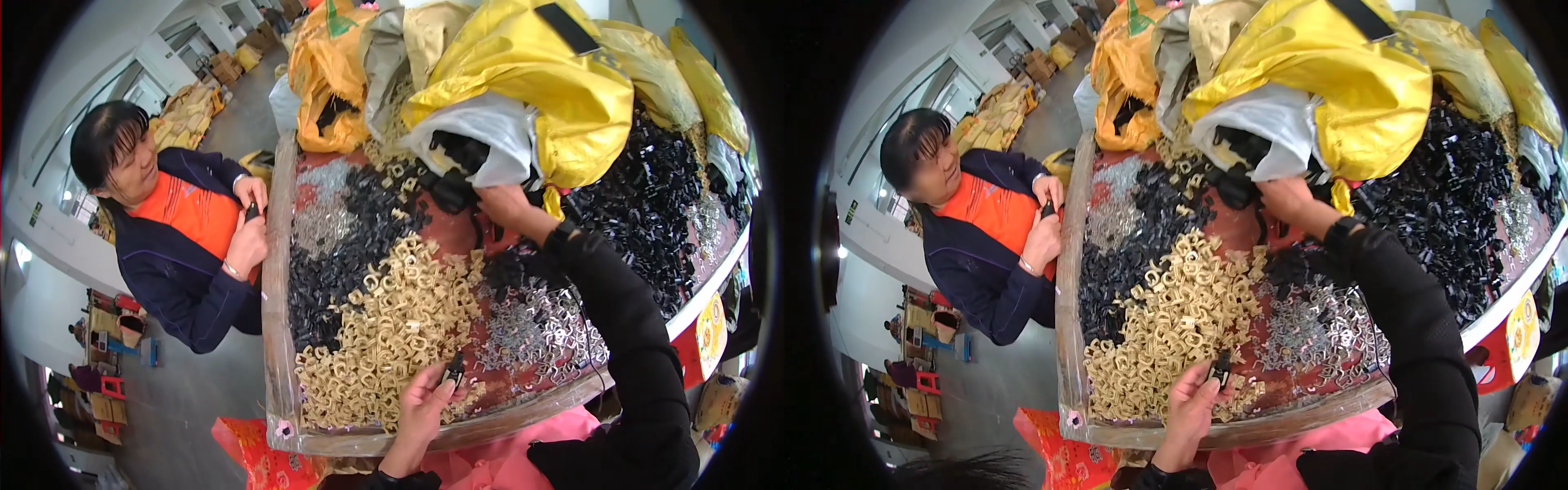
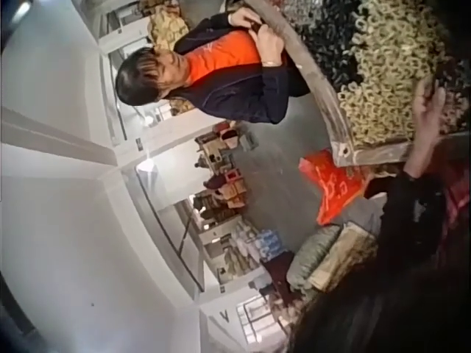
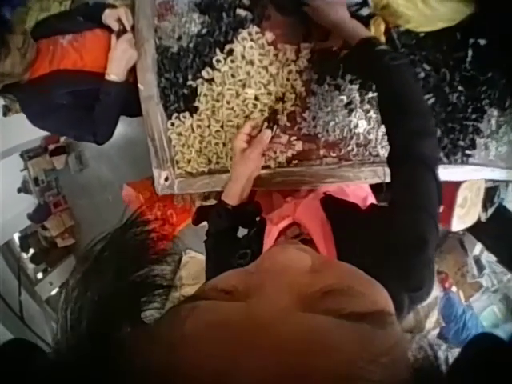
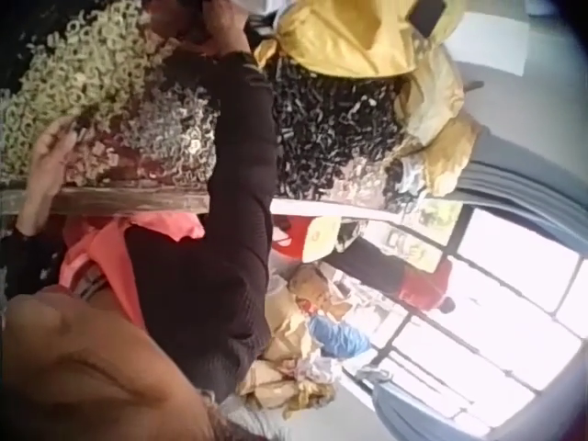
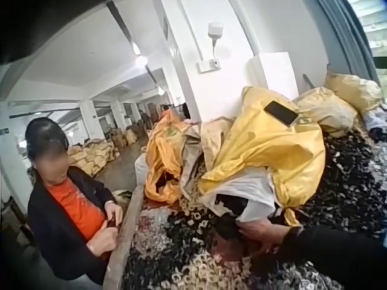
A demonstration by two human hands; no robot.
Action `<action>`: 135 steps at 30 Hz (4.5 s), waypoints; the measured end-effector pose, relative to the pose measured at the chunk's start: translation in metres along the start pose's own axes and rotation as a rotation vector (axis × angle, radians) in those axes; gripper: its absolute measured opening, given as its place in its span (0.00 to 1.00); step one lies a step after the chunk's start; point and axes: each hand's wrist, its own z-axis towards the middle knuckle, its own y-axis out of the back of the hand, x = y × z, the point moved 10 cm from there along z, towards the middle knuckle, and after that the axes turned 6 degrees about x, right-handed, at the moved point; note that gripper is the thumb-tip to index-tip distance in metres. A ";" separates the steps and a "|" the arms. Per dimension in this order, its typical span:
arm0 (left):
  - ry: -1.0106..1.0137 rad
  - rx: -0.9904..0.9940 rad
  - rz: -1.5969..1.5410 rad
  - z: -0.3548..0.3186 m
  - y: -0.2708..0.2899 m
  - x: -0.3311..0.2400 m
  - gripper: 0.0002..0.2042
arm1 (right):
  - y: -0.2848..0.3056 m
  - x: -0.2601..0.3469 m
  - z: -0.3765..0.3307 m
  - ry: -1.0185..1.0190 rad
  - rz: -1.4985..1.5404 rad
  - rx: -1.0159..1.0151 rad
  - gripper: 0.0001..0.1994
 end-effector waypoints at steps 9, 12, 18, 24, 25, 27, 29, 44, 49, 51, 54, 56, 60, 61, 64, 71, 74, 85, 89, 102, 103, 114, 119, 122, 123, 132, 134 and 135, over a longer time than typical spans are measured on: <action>-0.050 -0.084 0.063 0.011 0.024 -0.017 0.10 | -0.029 0.008 0.012 0.061 -0.202 0.016 0.14; -0.070 -0.076 0.055 0.002 0.020 -0.020 0.10 | -0.024 0.017 -0.003 0.114 -0.211 -0.049 0.14; -0.055 0.001 0.024 -0.020 0.003 -0.014 0.10 | -0.003 0.027 -0.047 0.115 -0.088 0.089 0.13; -0.014 0.055 0.008 -0.041 -0.017 0.001 0.11 | 0.095 0.117 -0.134 0.447 0.663 0.033 0.13; -0.018 0.061 0.011 -0.044 -0.022 0.001 0.11 | 0.109 0.137 -0.152 0.529 0.778 0.061 0.16; 0.004 0.077 -0.033 -0.046 -0.032 0.006 0.10 | 0.128 0.178 -0.186 0.671 0.800 0.149 0.18; 0.024 0.095 -0.050 -0.050 -0.042 0.011 0.09 | 0.136 0.193 -0.207 0.713 0.674 0.149 0.19; 0.034 0.019 -0.143 -0.041 -0.057 0.043 0.12 | 0.142 0.163 -0.262 0.458 0.529 -0.299 0.12; 0.038 0.033 -0.118 -0.038 -0.062 0.043 0.12 | 0.104 0.142 -0.252 0.176 1.028 -0.061 0.05; 0.020 0.003 -0.108 -0.037 -0.059 0.043 0.12 | 0.085 0.137 -0.254 0.041 1.268 -0.009 0.06; 0.021 -0.004 -0.094 -0.037 -0.058 0.044 0.13 | 0.072 0.140 -0.262 -0.037 1.323 0.004 0.09; 0.038 0.012 -0.075 -0.037 -0.060 0.045 0.13 | 0.067 0.142 -0.266 -0.075 1.350 0.008 0.10; -0.002 0.038 -0.085 -0.041 -0.060 0.048 0.14 | 0.062 0.142 -0.270 -0.149 1.401 -0.021 0.11; -0.005 0.043 -0.084 -0.041 -0.060 0.048 0.14 | 0.062 0.142 -0.272 -0.173 1.413 -0.026 0.11; -0.044 0.029 -0.083 -0.045 -0.061 0.043 0.14 | 0.065 0.141 -0.273 -0.216 1.437 -0.039 0.11; -0.009 0.081 -0.084 -0.048 -0.066 0.046 0.13 | 0.135 0.148 -0.277 0.222 0.695 -0.465 0.10; 0.017 0.111 -0.098 -0.050 -0.070 0.047 0.14 | 0.140 0.151 -0.280 0.287 0.609 -0.471 0.14; 0.046 0.161 -0.044 -0.050 -0.076 0.046 0.15 | 0.129 0.155 -0.284 0.385 0.651 -0.445 0.18; -0.015 0.169 -0.043 -0.047 -0.065 0.051 0.14 | 0.124 0.158 -0.278 0.397 0.666 -0.396 0.20; -0.024 0.043 -0.161 -0.020 -0.002 0.032 0.12 | 0.084 0.078 -0.125 0.190 0.405 -0.227 0.09; -0.003 -0.004 -0.191 -0.019 0.007 0.036 0.12 | 0.060 0.051 -0.097 0.081 0.361 -0.190 0.10; -0.018 -0.111 -0.172 -0.013 0.047 0.024 0.12 | -0.040 -0.030 -0.010 -0.339 0.064 0.078 0.18; -0.045 -0.097 -0.136 -0.021 0.038 0.007 0.13 | 0.023 -0.011 -0.046 -0.129 0.391 -0.132 0.18; -0.071 -0.120 -0.157 -0.030 0.033 -0.003 0.13 | 0.065 0.017 -0.079 -0.057 0.518 -0.083 0.17; -0.094 -0.117 -0.169 -0.030 0.031 -0.007 0.13 | 0.078 0.030 -0.091 -0.015 0.555 -0.059 0.18; 0.003 0.176 -0.079 -0.045 -0.039 0.014 0.12 | 0.123 0.160 -0.220 0.432 0.882 0.216 0.22; 0.050 0.209 0.075 -0.053 -0.055 0.019 0.12 | 0.125 0.160 -0.238 0.436 0.885 0.230 0.21; 0.065 0.213 0.072 -0.055 -0.061 0.022 0.12 | 0.126 0.159 -0.246 0.441 0.887 0.234 0.21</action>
